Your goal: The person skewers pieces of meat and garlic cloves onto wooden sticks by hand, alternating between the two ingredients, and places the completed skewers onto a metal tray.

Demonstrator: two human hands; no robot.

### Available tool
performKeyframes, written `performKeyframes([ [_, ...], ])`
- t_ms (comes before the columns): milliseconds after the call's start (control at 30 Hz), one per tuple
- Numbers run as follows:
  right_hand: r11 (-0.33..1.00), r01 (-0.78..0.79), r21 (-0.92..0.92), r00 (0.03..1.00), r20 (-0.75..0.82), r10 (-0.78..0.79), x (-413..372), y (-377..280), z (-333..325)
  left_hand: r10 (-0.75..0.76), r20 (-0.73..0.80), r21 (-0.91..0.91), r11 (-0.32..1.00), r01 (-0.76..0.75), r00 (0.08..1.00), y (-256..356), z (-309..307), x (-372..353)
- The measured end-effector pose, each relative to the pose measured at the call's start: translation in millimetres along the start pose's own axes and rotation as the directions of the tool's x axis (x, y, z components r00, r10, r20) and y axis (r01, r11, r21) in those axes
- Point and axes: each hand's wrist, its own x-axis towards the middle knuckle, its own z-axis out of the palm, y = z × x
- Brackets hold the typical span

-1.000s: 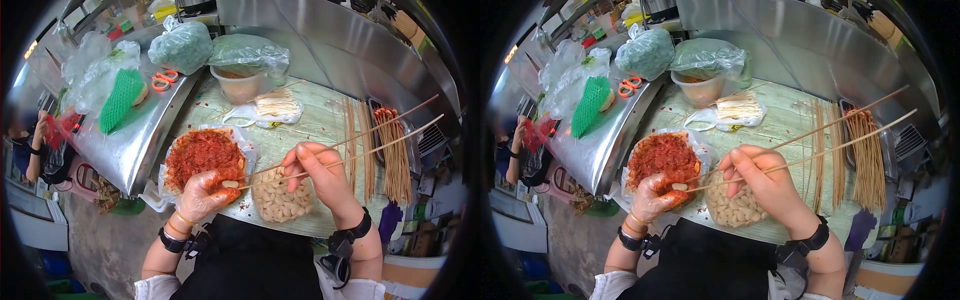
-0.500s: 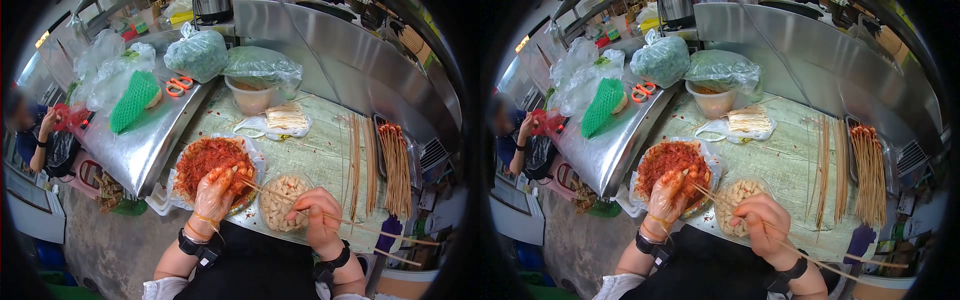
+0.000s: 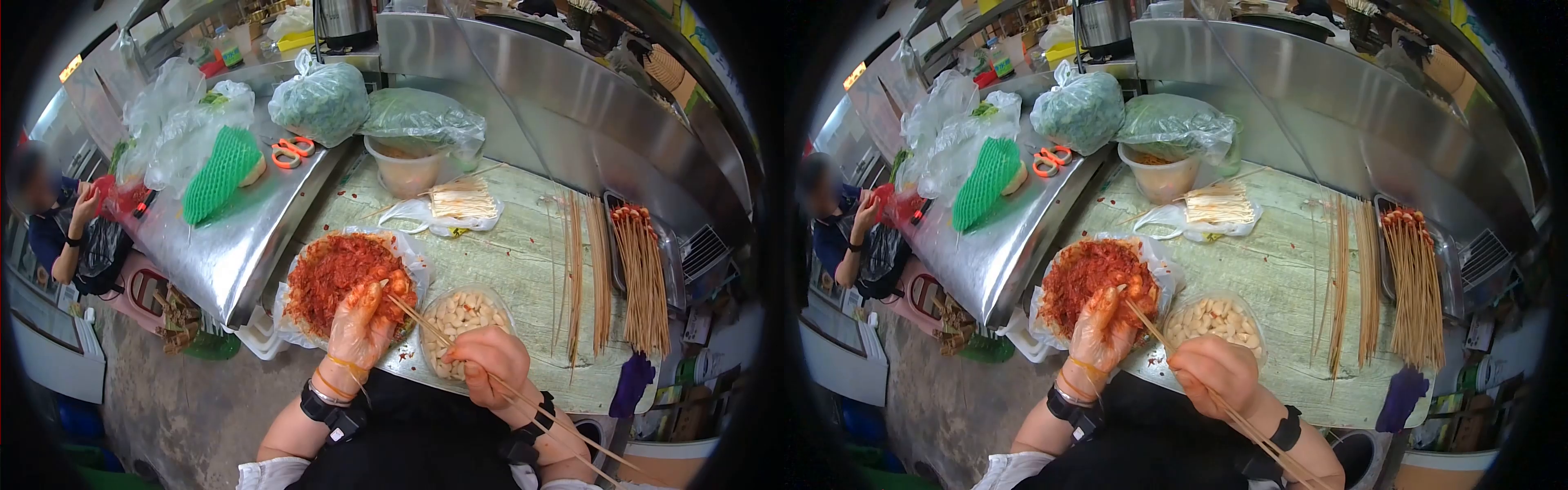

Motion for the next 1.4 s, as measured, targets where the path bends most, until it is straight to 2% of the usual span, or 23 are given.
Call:
performKeyframes([
  [267,1.0,0.023,0.004,1.0,-0.016,-0.023,2,4,7,0.036,-0.021,0.015,0.999,-0.036,0.999,-3,3,0],
  [433,0.994,0.104,-0.034,0.995,0.005,-0.104,0,5,12,0.087,-0.03,0.006,0.996,-0.087,0.996,-6,2,1],
  [667,0.991,0.129,-0.037,0.992,-0.006,-0.129,3,6,21,0.127,-0.077,-0.086,0.987,-0.133,0.989,-9,3,3],
  [733,0.99,0.136,-0.031,0.99,0.044,-0.135,4,7,23,0.14,-0.099,-0.083,0.985,-0.148,0.985,-9,3,4],
  [1000,0.991,0.128,-0.046,0.991,0.046,-0.126,14,5,30,0.248,-0.13,0.011,0.969,-0.249,0.96,-11,-3,5],
  [1300,0.987,0.136,-0.087,0.985,0.119,-0.125,17,5,46,0.272,-0.215,0.147,0.958,-0.245,0.938,-2,-3,8],
  [1400,0.981,0.14,-0.133,0.985,0.117,-0.125,20,11,54,0.293,-0.136,0.206,0.943,-0.263,0.946,-6,3,7],
])
